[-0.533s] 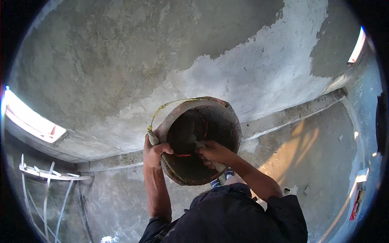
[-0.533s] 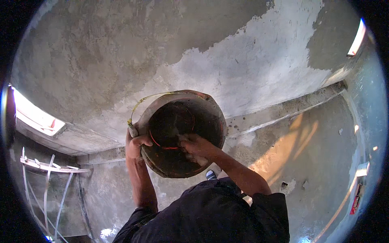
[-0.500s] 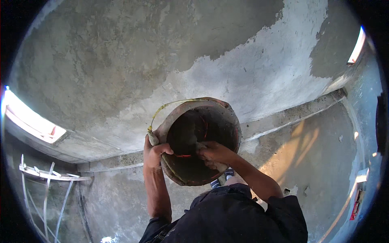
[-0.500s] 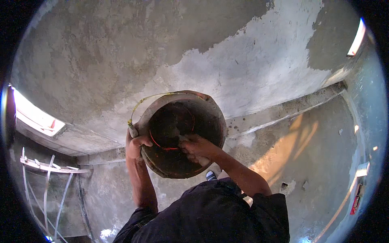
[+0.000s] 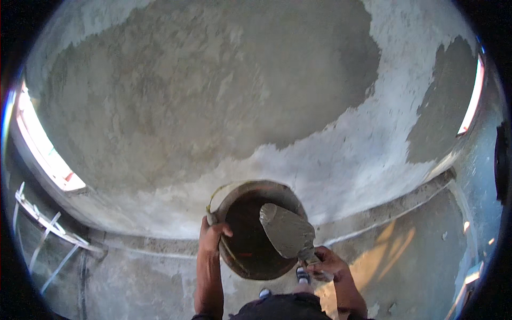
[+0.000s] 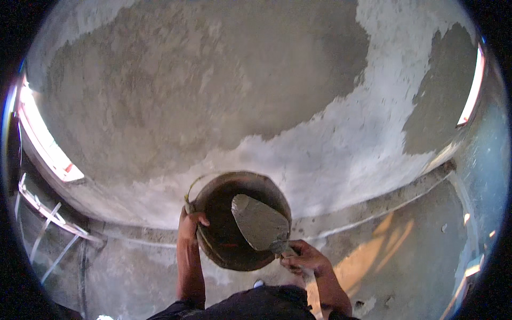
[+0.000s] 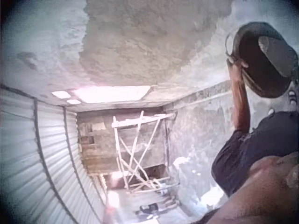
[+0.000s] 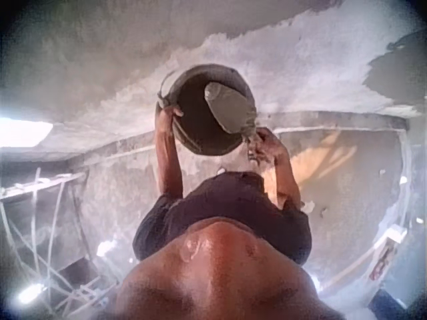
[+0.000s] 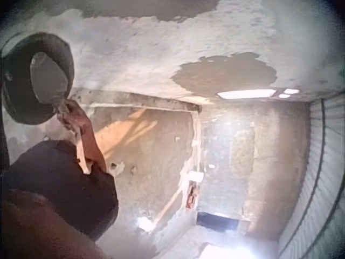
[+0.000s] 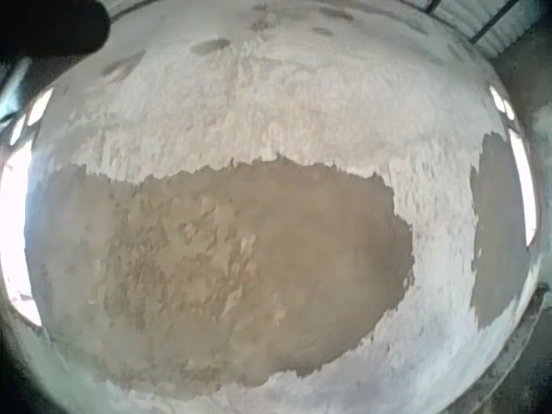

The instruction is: The person plasters a wall by scooping cement mixture from a bucket with a trowel and applying and smoothing it onto the wall surface.

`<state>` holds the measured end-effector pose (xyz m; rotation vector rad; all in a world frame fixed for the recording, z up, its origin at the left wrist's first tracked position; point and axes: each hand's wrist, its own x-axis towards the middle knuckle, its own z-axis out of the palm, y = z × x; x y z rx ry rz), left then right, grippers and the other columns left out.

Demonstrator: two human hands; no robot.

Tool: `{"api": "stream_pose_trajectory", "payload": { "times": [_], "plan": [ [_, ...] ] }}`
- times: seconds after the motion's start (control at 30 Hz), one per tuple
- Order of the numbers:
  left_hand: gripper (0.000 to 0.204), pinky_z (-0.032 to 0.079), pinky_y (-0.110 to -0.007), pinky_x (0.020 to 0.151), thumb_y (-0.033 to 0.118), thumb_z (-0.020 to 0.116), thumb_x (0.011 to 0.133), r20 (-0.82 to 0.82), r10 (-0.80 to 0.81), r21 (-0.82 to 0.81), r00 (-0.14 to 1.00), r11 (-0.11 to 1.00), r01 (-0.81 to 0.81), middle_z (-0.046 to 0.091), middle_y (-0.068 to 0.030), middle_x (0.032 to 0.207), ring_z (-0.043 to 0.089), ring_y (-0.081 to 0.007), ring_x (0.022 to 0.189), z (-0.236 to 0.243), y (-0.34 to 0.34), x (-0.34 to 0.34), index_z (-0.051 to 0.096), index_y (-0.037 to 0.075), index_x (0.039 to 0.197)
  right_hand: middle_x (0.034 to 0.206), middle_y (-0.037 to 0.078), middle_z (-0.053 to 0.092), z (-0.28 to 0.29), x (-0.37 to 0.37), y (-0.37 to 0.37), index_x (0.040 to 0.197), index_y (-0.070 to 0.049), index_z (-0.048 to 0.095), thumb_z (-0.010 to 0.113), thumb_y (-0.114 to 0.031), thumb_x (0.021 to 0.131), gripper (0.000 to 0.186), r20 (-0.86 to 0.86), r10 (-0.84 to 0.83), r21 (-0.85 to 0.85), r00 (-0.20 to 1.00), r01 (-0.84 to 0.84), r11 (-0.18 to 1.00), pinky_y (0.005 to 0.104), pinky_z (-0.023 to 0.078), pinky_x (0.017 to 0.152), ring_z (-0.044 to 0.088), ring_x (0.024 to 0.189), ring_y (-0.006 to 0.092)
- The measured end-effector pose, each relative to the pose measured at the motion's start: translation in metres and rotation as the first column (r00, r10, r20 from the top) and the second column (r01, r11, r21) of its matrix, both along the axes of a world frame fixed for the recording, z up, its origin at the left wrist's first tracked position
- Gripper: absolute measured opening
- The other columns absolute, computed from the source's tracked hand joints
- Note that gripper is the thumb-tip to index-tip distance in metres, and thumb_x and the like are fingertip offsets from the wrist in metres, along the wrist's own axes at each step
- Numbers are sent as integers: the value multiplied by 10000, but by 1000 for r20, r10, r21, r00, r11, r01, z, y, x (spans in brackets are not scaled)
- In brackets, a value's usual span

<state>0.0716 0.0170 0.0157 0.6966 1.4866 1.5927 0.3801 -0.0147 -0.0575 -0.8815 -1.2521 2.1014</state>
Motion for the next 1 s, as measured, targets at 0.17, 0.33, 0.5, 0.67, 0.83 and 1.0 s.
{"api": "stream_pose_trajectory", "payload": {
  "times": [0.17,0.33,0.5,0.67,0.83,1.0],
  "plan": [
    [363,404,-278,506,-7,552,450,-107,-165,11,980,986,168,534,-73,599,506,-171,548,-5,23,46,521,-64,808,729,102,566,1,39,60,988,20,524,610,-132,741,303,-205,-168,122,964,195,973,263,365,374,466,446,128],
    [368,410,-295,536,-7,559,453,-182,22,-17,983,1000,-25,529,-88,659,495,-196,580,-15,63,88,494,-46,813,639,79,513,88,75,145,949,10,496,491,-167,763,257,-204,-350,208,914,390,897,260,351,335,408,369,134],
    [451,413,-295,582,-19,542,434,75,78,32,994,996,-80,522,-102,721,499,-206,639,-1,82,110,464,-32,878,649,33,466,165,112,237,1018,-57,475,461,-308,836,310,-587,-140,243,797,338,909,204,293,228,356,311,84],
    [468,420,-306,558,-12,524,419,118,112,84,987,989,-122,530,-102,667,509,-227,571,20,90,127,457,-38,881,624,26,462,258,113,286,1071,-49,490,410,-338,870,362,-502,-326,443,801,562,698,228,297,267,352,327,82],
    [428,422,-296,464,-27,508,447,41,52,120,998,991,-57,523,-106,629,509,-226,510,15,95,121,479,-60,873,586,26,476,318,105,311,1037,-38,521,468,-301,851,326,-481,-526,561,702,707,431,271,348,330,393,355,100],
    [409,419,-300,490,-23,526,447,112,45,134,993,989,-60,535,-105,645,511,-222,538,11,93,102,467,-45,851,621,132,550,326,96,347,952,-15,537,543,-252,805,279,-494,-732,773,469,623,-122,340,437,450,541,488,228]
  ]
}}
